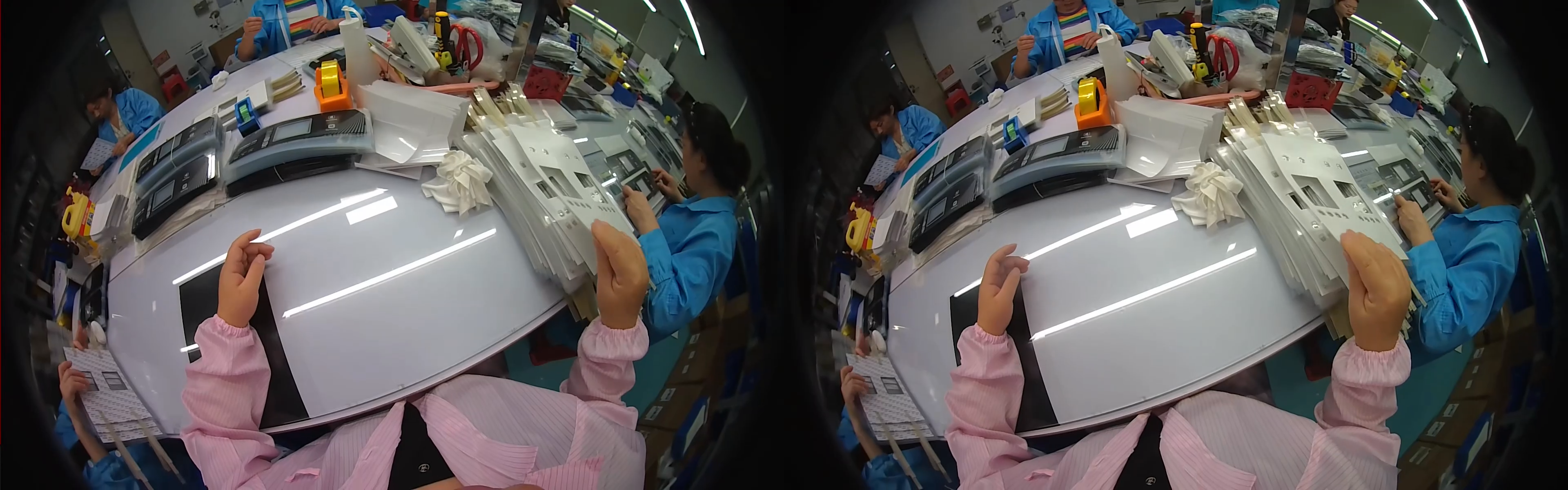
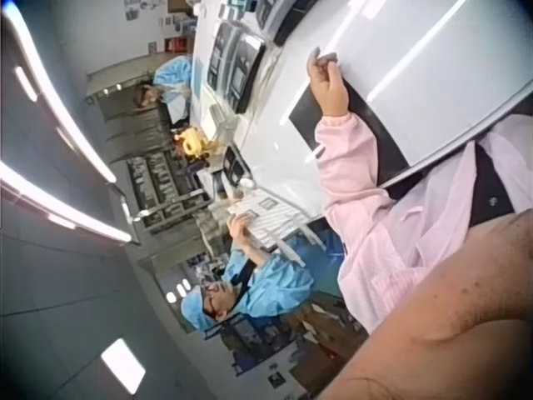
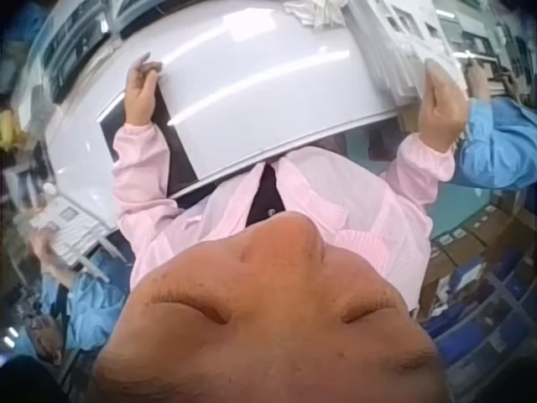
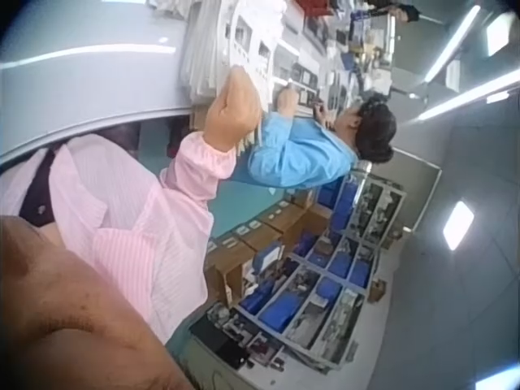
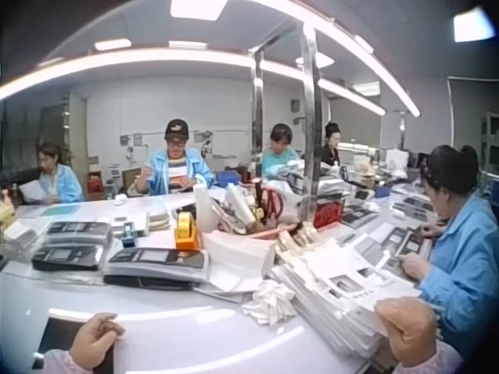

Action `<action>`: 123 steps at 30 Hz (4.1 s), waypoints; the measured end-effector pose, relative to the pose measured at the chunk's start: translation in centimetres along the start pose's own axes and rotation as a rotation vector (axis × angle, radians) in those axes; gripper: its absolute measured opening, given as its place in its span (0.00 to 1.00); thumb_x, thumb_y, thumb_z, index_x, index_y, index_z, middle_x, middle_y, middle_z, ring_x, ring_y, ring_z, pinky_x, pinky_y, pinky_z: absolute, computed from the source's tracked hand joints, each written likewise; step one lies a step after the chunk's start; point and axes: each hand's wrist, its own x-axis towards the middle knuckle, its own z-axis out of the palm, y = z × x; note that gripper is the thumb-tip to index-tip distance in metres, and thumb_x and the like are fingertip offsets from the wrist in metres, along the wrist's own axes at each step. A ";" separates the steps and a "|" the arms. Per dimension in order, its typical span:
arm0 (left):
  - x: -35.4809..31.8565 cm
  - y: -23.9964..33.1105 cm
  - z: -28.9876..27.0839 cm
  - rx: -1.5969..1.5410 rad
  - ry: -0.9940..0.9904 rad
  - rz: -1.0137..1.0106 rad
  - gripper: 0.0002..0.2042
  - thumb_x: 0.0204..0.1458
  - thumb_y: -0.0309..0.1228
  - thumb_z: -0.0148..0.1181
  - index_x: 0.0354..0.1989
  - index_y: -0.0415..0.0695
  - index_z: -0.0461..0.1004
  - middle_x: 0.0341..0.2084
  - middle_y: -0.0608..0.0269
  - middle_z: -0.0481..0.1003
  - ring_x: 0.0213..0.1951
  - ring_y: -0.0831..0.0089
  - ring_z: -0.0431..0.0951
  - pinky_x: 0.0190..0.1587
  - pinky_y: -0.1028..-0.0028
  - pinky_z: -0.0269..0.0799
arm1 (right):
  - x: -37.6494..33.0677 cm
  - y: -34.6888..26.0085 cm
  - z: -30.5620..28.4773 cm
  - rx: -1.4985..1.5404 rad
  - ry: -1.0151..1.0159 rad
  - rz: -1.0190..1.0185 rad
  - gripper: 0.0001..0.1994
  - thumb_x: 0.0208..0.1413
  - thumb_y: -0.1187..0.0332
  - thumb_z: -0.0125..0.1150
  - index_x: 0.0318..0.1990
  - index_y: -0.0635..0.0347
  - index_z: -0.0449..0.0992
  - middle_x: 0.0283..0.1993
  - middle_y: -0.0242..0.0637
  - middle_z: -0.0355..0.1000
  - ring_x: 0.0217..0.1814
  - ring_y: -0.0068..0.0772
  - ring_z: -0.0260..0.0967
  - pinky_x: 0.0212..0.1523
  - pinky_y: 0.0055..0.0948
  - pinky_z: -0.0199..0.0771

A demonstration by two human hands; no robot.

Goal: Inspecting, peeling protective films, and organizing electronic components at a workbench in a factory.

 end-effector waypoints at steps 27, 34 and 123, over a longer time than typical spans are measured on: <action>7.5 5.5 10.7 0.732 -0.186 0.602 0.26 0.46 0.20 0.61 0.58 0.41 0.70 0.57 0.52 0.70 0.58 0.53 0.70 0.60 0.61 0.67 | -4.6 -11.8 8.8 0.566 -0.473 -0.222 0.21 0.49 0.69 0.69 0.53 0.54 0.77 0.63 0.45 0.68 0.66 0.48 0.65 0.67 0.54 0.55; 16.4 2.8 18.1 0.899 -0.169 0.789 0.22 0.44 0.17 0.57 0.52 0.42 0.73 0.48 0.56 0.75 0.52 0.57 0.75 0.54 0.61 0.71 | -4.8 -11.3 9.7 0.770 -0.534 -0.146 0.16 0.51 0.70 0.68 0.49 0.58 0.79 0.56 0.44 0.73 0.56 0.49 0.72 0.58 0.45 0.69; -0.4 5.3 12.7 -0.179 -0.378 0.085 0.29 0.60 0.22 0.52 0.70 0.43 0.55 0.62 0.57 0.66 0.65 0.65 0.64 0.65 0.63 0.61 | 17.0 -4.3 28.8 -0.195 -0.214 0.163 0.20 0.54 0.67 0.55 0.56 0.41 0.78 0.59 0.36 0.71 0.64 0.41 0.64 0.62 0.46 0.60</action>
